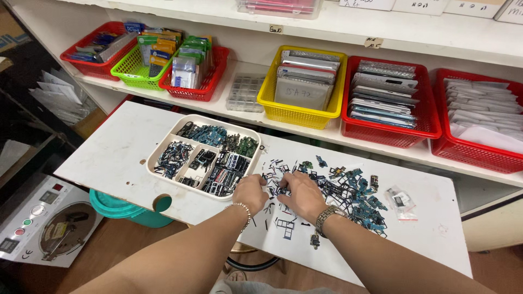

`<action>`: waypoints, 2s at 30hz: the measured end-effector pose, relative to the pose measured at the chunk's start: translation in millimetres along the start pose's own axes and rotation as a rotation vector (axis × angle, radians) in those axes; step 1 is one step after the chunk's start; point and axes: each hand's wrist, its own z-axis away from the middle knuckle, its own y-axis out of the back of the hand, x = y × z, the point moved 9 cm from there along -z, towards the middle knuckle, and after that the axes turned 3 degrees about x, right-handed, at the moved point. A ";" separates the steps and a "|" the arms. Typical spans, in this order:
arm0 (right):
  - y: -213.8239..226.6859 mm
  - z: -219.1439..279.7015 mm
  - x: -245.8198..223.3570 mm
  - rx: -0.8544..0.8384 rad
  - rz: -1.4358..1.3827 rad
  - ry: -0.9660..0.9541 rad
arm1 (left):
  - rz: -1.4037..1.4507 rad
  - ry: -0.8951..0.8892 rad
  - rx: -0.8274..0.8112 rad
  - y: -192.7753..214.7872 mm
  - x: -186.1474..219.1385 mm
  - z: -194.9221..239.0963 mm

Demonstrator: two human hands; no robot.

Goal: The person sorts small electronic components, primarily circuit boards and connectors, from a pile on a white table into compartments of a white tray. The person repeatedly picks up components, separates them, and places them into the tray.

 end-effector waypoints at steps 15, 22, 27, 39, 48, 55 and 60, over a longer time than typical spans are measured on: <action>5.4 3.8 6.5 -0.030 -0.035 0.011 | 0.001 -0.094 -0.106 -17.0 19.2 -8.0; 3.8 3.5 -8.1 -0.023 -0.069 -0.057 | 0.109 -0.083 -0.037 -20.8 11.0 -11.3; 3.0 -7.3 -16.8 -0.010 -0.042 0.044 | 0.071 -0.204 0.049 -13.3 13.1 -10.5; 2.4 -0.1 -22.2 0.030 0.006 0.216 | -0.013 -0.346 0.073 -23.4 15.1 -13.4; -21.0 -14.3 -9.8 0.054 0.158 0.156 | 0.317 0.099 -0.062 -36.2 -22.4 -31.0; -29.9 -36.0 45.4 -0.024 -0.515 -0.264 | 1.232 0.475 -0.315 -50.4 -19.2 -24.6; -37.1 -36.1 53.3 -0.097 -0.817 -0.335 | 1.452 0.505 -0.395 -49.5 -5.6 -18.4</action>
